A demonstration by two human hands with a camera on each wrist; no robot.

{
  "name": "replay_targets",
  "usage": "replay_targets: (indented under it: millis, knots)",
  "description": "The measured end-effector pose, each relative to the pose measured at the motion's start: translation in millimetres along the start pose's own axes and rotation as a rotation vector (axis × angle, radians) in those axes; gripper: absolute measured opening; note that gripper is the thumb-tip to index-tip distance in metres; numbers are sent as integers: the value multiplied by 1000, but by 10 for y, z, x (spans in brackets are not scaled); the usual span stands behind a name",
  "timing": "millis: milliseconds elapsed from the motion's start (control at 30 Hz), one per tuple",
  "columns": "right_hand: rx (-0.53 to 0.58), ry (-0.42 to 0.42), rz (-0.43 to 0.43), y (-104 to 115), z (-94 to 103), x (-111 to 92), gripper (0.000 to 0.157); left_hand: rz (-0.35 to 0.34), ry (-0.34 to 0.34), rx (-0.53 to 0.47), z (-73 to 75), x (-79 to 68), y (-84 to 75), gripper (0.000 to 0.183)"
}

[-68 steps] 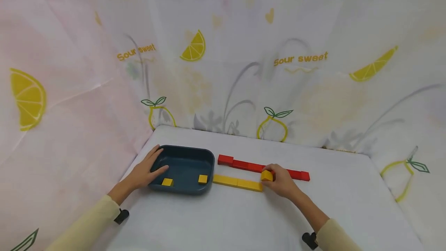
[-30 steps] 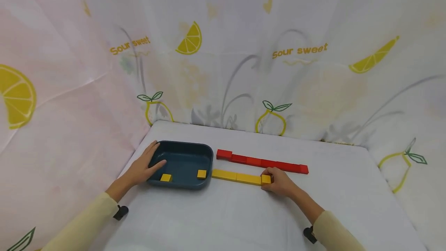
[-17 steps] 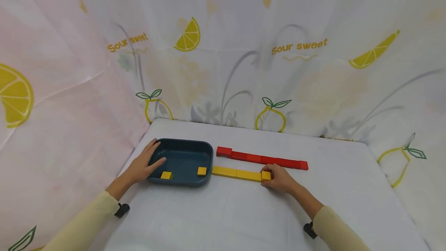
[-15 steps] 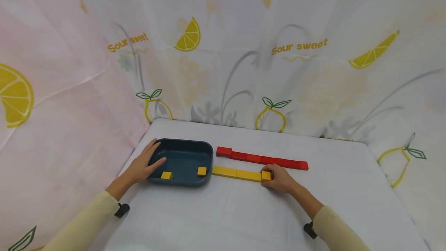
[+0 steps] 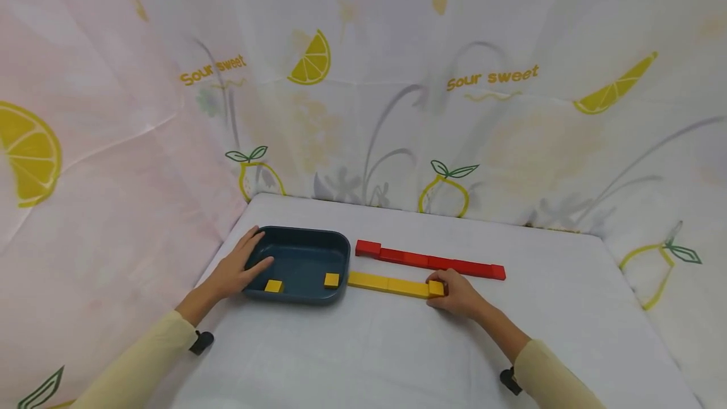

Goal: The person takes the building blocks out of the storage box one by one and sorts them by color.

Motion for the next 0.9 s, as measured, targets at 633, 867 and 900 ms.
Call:
replay_targets:
  millis: [633, 867, 900]
  knots:
    - [-274, -184, -51, 164, 111, -284, 78, 4, 0, -32, -57, -71, -8, 84]
    - [-430, -284, 117, 476, 207, -226, 92, -3, 5, 3, 0, -43, 1, 83]
    - [-454, -275, 126, 521, 201, -207, 94, -7, 9, 7, 1, -25, -4, 83]
Point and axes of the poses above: each hand's wrist, its own x-axis towards the middle knuckle, its own z-axis out of the back of the hand, y = z × x, the point moved 6 cm from there along x, towards the middle knuckle, and after that the axes turned 2 degrees about -x, right-handed, at the moved point
